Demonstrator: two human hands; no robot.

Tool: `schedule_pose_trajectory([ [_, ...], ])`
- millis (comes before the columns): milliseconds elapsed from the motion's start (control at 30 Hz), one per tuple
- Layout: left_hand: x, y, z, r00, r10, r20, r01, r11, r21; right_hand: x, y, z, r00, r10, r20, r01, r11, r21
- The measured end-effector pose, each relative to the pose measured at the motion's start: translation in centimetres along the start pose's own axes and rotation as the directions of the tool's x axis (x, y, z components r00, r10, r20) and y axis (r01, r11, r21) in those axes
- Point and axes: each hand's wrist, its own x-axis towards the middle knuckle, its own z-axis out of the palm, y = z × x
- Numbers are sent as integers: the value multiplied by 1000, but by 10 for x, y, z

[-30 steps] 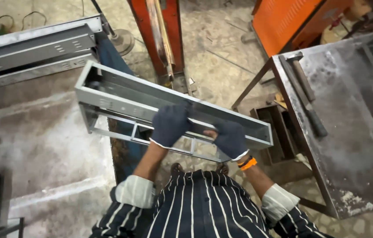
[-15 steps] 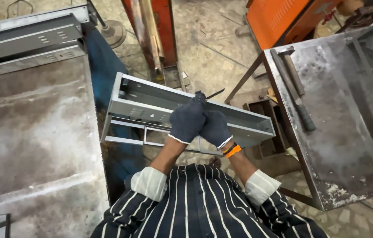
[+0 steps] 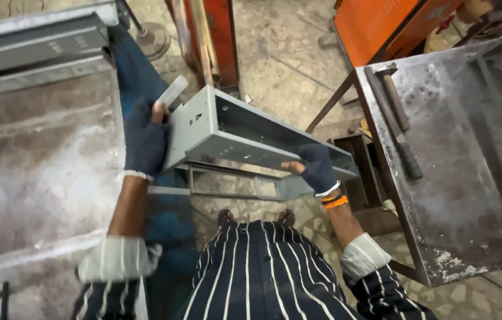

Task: Assembling and fitting sheet metal enclosure components using a hammer and file on a workbench.

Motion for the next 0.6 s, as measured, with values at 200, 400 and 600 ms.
schedule_pose_trajectory([
  [200, -8, -59, 37, 963, -52, 265, 93, 985, -142, -17, 33, 28, 950, 285, 128, -299, 948, 111],
  [400, -51, -62, 64, 958, -226, 175, 258, 947, -189, -23, 9, 51, 987, -56, 150, 53, 998, 24],
  [600, -76, -39, 65, 928, -358, 103, 371, 914, -164, -35, 18, 82, 986, -143, 87, 139, 989, 48],
])
